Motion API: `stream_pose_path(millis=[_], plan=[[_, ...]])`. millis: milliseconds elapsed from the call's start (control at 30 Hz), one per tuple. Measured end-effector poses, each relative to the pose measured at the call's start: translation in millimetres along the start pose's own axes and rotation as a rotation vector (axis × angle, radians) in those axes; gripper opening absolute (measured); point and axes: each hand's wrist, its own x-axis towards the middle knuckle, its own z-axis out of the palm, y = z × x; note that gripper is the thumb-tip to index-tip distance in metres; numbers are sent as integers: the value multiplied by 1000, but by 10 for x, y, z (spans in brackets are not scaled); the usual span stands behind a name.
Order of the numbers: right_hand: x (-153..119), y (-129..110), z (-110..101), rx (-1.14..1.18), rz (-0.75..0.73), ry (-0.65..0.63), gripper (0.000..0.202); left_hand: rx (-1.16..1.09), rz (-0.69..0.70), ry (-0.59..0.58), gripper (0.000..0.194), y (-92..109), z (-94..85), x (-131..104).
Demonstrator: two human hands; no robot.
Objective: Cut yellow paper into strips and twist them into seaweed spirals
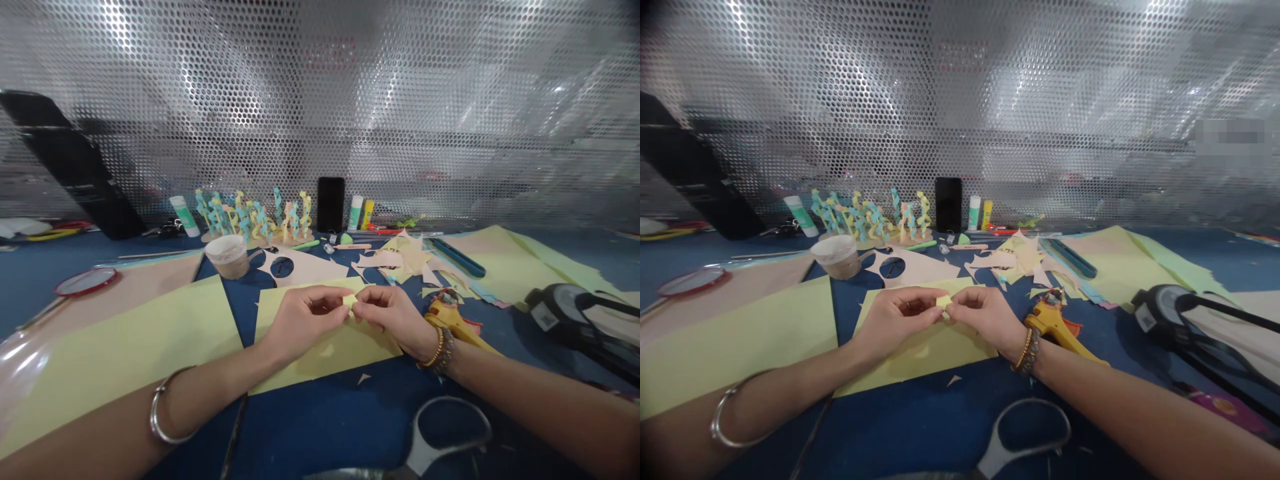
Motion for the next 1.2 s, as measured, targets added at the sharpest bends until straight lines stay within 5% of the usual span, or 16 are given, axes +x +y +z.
stream_pose_path(millis=[1200], plan=[[6, 12, -13, 73, -10, 0, 23, 44, 58, 73, 22, -26, -16, -3]])
